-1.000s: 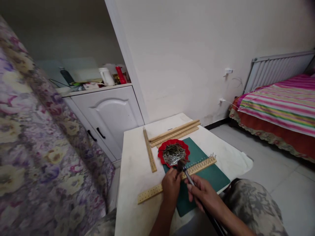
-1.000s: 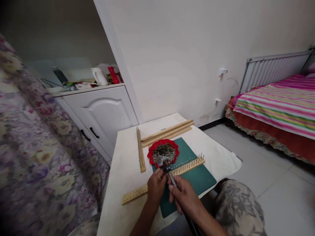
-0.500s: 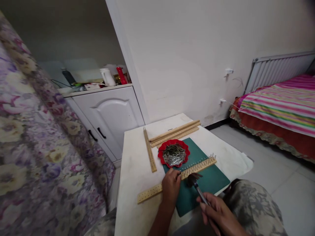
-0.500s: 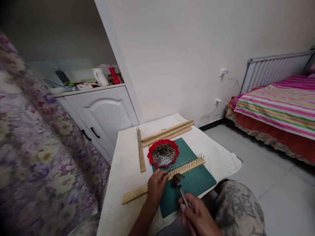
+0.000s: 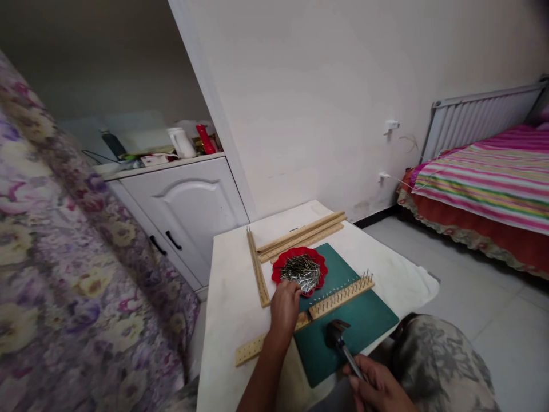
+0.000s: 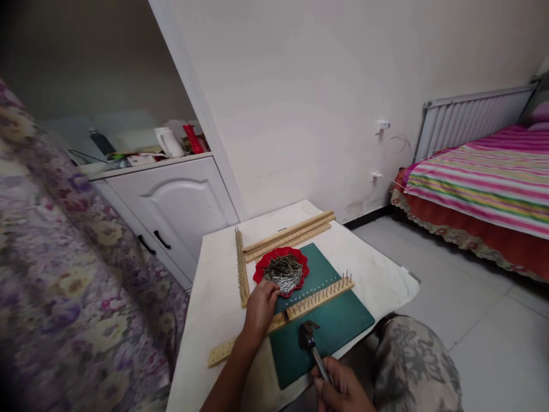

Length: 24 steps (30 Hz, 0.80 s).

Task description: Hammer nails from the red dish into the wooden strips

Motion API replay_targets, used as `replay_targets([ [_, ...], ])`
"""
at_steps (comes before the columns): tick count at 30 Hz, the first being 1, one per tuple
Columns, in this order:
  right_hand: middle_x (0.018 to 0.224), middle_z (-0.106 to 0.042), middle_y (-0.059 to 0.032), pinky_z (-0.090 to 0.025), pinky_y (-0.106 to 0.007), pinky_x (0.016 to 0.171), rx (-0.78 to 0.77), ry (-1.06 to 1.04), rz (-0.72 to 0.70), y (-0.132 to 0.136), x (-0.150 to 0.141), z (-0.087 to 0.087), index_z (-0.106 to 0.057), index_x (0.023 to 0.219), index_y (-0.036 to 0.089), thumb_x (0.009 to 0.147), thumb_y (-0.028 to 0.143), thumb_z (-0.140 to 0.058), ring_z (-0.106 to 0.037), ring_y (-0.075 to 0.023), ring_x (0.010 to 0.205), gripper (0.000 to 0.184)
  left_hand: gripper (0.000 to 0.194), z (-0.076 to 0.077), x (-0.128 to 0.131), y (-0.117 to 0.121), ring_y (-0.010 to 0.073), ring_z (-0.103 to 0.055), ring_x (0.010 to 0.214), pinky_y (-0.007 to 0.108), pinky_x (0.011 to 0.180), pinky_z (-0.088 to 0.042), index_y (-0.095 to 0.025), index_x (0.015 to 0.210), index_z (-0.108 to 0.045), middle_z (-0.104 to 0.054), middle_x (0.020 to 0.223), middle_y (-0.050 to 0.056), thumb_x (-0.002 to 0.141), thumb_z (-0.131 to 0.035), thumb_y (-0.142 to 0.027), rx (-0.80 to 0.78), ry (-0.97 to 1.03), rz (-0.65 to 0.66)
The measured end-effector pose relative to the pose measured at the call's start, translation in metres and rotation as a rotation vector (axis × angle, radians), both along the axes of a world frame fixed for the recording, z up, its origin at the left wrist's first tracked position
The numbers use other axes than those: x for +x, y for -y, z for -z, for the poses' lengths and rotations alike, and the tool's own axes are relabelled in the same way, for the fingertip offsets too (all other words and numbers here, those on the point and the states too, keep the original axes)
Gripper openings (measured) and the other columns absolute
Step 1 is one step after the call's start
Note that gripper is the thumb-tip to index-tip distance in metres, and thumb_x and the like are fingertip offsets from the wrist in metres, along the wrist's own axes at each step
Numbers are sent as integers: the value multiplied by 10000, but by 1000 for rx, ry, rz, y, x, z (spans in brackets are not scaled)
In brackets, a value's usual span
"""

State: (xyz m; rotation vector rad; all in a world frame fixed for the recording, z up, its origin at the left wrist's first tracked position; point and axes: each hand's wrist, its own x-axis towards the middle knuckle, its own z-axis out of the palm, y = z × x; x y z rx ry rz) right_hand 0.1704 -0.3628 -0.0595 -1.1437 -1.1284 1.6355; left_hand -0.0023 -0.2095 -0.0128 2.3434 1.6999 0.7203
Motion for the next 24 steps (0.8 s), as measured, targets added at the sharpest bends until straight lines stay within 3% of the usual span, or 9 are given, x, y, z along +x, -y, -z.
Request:
replay_targets([
  [4,437,-491,76,-139,-169,340,-7,-39,21,1,-1,8,-479,774,195,671,597,-576,-273,-44,328,425,117,-8,6,-22,136,-547,806,220,688,-354,-195,774,-607,-598,855,22,802,-494,-186,-100,-154,-20],
  [10,449,-426,93,-188,-163,375,1,-145,40,-2,-3,20,-488,734,193,631,605,-617,-293,-44,364,444,168,-18,-3,-33,149,-551,860,225,705,-345,-196,857,-606,-606,921,40,833,-439,-200,-107,-184,-96],
  [15,452,-439,83,-180,-162,359,1,-114,46,-2,-2,17,-480,709,207,629,613,-617,-317,-55,370,436,182,-18,-10,-28,141,-558,863,215,708,-350,-204,833,-620,-624,905,25,834,-437,-203,-134,-211,-94],
  [24,437,-388,97,-176,-181,356,2,-69,36,-3,-3,9,-456,686,220,598,652,-595,-291,-57,352,463,156,-14,5,-28,186,-579,836,255,676,-371,-206,819,-645,-662,864,54,783,-500,-249,-187,-295,-192],
])
